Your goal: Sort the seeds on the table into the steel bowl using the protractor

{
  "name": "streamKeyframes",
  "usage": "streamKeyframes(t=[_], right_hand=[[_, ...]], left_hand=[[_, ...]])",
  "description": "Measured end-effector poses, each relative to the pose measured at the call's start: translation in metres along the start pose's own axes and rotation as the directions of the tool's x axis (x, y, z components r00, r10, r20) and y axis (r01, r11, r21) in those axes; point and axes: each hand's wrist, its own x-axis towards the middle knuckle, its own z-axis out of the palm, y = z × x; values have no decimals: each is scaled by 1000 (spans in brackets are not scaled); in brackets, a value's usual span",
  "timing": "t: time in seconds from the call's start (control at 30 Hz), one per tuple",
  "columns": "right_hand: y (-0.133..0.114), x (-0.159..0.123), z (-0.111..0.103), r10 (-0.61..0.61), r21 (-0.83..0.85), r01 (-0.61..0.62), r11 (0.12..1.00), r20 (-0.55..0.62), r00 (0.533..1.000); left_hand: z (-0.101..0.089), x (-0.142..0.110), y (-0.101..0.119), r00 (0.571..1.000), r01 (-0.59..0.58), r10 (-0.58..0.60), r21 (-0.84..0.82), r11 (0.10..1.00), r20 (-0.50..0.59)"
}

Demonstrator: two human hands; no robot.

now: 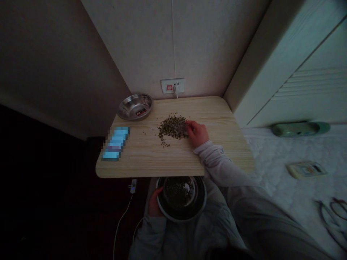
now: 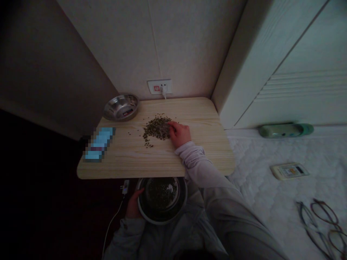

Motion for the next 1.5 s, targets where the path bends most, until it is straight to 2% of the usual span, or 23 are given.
streamKeyframes(t=[0.13, 0.27, 0.53, 0.73, 0.9, 1.0, 1.1, 1.2, 1.4, 1.5], right_hand=[[-1, -3, -1, -38, 60, 36, 998, 25, 999], [-3, -8, -3, -82, 69, 79, 995, 55, 995], [-7, -11, -8, -31, 137, 24, 990, 44, 999], [-10, -16, -10, -34, 128, 26, 991, 67, 997], [-14, -22, -12, -64, 142, 51, 988, 84, 994], [-16, -27, -15, -67, 165, 47, 985, 118, 991], [-18, -32, -17, -67, 180, 41, 983, 140, 988], [-21, -38, -18, -65, 173, 37, 984, 154, 986], [-27, -49, -21, -63, 225, 22, 974, 176, 982], [-24, -50, -23, 30, 286, -56, 957, 93, 995]], left_hand=[[1, -4, 3, 999, -28, 29, 32, 999, -36], [-3, -3, 3, 1000, -17, 18, 66, 998, -10], [-5, -2, 3, 1000, -9, 8, 85, 996, 4], [-1, -6, 5, 997, -70, 72, 75, 995, -27], [-4, -5, 1, 996, -91, 90, 55, 994, 23], [-6, -2, -3, 998, -52, 50, 42, 998, 33], [-6, 1, -6, 994, 39, -42, 30, 999, 104], [-3, 1, -8, 985, 72, -72, 5, 997, 154], [-1, 2, -8, 991, 76, -72, -30, 997, 115], [-1, 3, -9, 992, 62, -57, -47, 997, 109]])
